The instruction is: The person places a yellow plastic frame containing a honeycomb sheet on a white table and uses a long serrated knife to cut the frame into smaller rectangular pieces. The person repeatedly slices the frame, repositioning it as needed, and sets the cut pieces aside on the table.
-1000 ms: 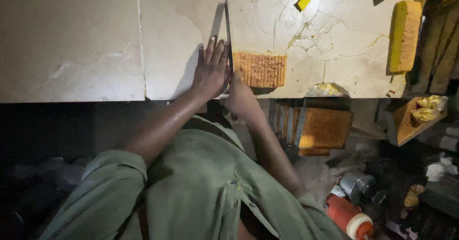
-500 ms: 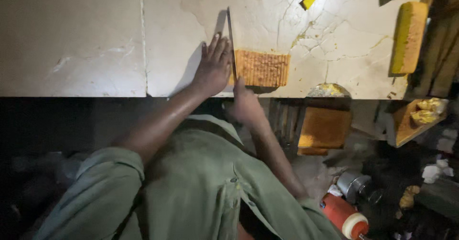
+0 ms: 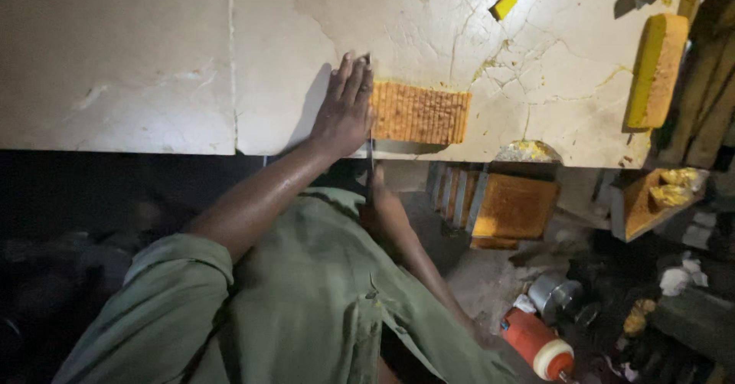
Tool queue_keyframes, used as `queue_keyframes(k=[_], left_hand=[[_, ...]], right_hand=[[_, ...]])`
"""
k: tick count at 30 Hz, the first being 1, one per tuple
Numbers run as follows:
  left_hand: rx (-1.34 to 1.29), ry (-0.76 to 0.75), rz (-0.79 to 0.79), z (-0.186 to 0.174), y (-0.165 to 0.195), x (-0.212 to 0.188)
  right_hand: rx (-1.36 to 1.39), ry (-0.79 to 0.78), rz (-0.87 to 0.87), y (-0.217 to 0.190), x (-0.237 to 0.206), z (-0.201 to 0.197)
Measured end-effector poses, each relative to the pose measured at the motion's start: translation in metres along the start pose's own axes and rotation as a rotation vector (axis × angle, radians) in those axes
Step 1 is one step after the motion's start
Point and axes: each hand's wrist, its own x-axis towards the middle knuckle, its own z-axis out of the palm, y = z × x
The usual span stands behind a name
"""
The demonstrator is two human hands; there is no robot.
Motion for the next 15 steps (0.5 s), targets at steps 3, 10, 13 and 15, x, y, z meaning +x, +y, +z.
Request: queue_keyframes(k=[3, 10, 13, 15], left_hand=[[0.026, -0.021, 0.033, -0.005, -0.003, 0.001], [-0.081, -0.047, -0.026, -0.022, -0.003, -0.007], [-0.055, -0.018, -0.038, -0.018, -0.003, -0.008], [-0.074, 0.014, -0.002, -0.013, -0.006, -0.007]], right_hand=[[-0.007, -0.025, 0.127, 0.003, 0.048, -0.003], [-0.034, 0.090, -0.076, -0.023, 0.083, -0.042], [-0.033, -0.025, 0.014, -0.022, 0.020, -0.030], [-0.020, -0.130, 0.028, -0.009, -0.022, -0.018]])
